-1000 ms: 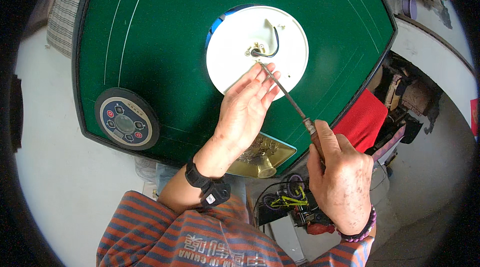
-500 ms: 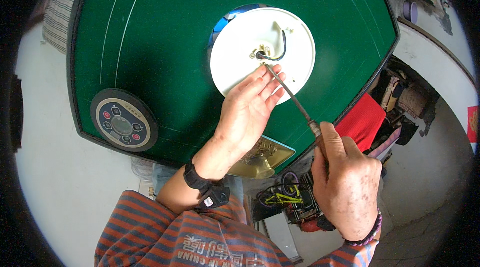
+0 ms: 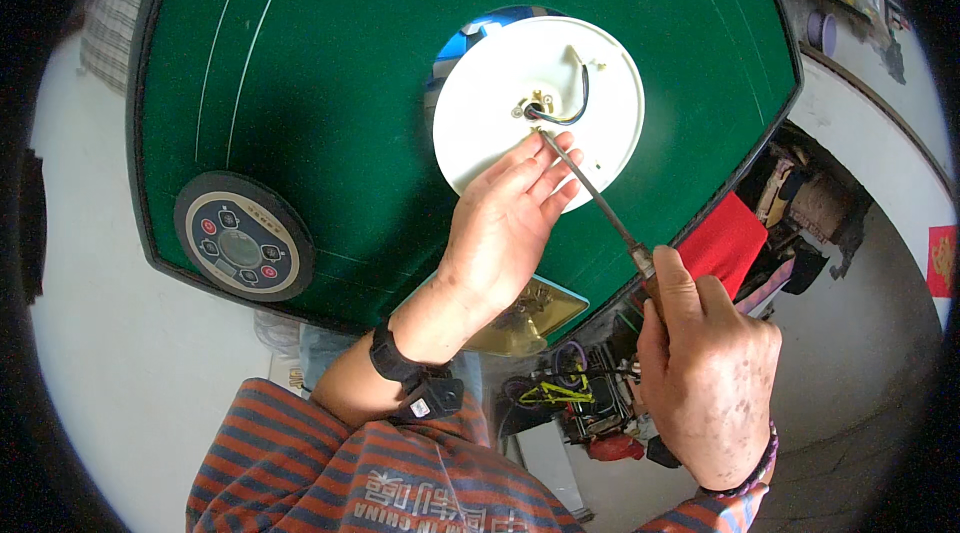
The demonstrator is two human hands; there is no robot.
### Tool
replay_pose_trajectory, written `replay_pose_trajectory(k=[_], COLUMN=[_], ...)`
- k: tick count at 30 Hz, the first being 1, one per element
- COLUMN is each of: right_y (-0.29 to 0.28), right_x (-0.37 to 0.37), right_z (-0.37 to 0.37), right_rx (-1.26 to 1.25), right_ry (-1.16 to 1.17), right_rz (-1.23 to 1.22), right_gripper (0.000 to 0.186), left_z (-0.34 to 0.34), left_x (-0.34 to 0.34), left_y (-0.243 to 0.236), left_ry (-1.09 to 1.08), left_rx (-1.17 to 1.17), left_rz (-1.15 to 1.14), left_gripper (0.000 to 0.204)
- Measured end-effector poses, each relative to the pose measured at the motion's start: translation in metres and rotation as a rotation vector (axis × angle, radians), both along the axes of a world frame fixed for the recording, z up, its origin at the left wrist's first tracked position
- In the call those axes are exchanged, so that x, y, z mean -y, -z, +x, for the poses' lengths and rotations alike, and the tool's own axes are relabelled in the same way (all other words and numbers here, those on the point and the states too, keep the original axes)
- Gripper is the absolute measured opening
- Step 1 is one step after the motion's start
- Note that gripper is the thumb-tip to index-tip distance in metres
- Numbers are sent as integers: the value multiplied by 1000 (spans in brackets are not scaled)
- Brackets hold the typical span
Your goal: The person picks up and organizes small metal screws from a tray and uses a screwdriver to secure them into a white circular electronic component on a green table.
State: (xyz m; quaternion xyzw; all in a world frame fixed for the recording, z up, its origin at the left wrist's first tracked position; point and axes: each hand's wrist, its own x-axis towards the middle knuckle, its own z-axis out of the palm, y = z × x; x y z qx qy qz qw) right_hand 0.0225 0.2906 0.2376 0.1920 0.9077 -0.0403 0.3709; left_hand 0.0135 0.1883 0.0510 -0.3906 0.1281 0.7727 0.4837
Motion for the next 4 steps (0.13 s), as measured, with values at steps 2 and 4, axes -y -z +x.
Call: replay_pose_trajectory(k=[2,4], right_y=[-1,-1], right_x=[-1,-3], right_z=[0,2], right_rx=[21,22], right_ry=[-6,-9], right_rz=[1,2], right_gripper=[38,39], left_z=[1,4], left_x=[0,-1], left_y=[0,1], left_ry=[-2,2], left_rx=[-10,-30], left_rz=[5,-10], left_gripper=[32,41])
